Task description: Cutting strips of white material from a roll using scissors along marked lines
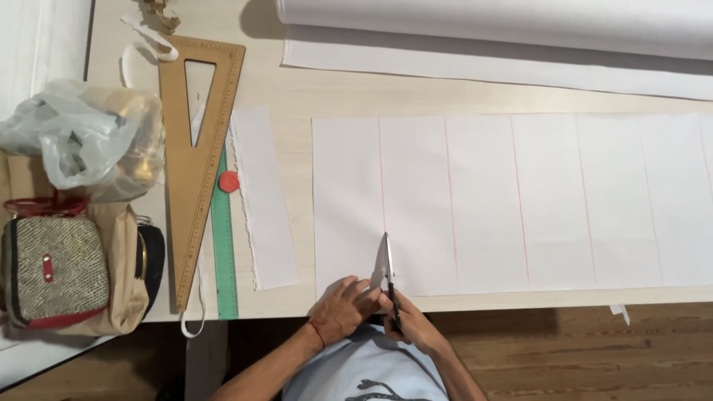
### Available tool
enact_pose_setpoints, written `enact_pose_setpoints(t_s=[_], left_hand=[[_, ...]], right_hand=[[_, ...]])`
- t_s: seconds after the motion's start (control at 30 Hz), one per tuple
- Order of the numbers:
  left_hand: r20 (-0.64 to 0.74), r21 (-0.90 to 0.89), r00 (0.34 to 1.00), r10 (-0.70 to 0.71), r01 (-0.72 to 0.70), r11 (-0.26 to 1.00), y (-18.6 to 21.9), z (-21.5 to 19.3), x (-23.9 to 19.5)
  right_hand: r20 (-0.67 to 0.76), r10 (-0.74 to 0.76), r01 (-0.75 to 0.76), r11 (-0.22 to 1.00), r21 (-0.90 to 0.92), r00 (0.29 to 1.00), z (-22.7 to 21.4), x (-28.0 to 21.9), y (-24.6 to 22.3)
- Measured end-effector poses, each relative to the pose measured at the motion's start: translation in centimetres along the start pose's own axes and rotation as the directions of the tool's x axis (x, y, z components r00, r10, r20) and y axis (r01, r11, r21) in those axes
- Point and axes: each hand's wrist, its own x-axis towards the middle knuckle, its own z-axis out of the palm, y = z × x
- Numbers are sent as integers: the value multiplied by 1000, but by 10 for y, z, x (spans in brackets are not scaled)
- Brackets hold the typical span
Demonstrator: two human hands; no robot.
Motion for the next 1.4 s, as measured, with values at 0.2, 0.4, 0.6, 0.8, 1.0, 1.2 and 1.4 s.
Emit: enact_pose_setpoints(t_s=[0.2,0.4,0.6,0.8,1.0,1.2,1.4], left_hand=[[60,37,997,-40,38,999,8,1,0],[162,0,986,-32,32,999,9,3,-6],[35,-77,998,-43,46,996,9,-5,-1],[96,-37,994,-55,58,998,8,1,-4],[86,-48,995,-41,45,998,9,12,-11],[-21,43,996,-81,82,996,4,-18,3],[-88,57,993,-75,80,995,-1,-36,15]], right_hand=[[18,76,-76,997,-3,997,-5,0,-13],[23,47,-46,997,-58,999,-8,12,-22],[23,-56,56,998,-1,998,-15,28,-21],[24,-33,32,998,46,999,-19,40,-31],[45,-17,17,1000,17,999,-23,50,-48],[-7,-11,11,1000,25,1000,-31,73,-54],[56,-63,63,998,3,996,-37,80,-75]])
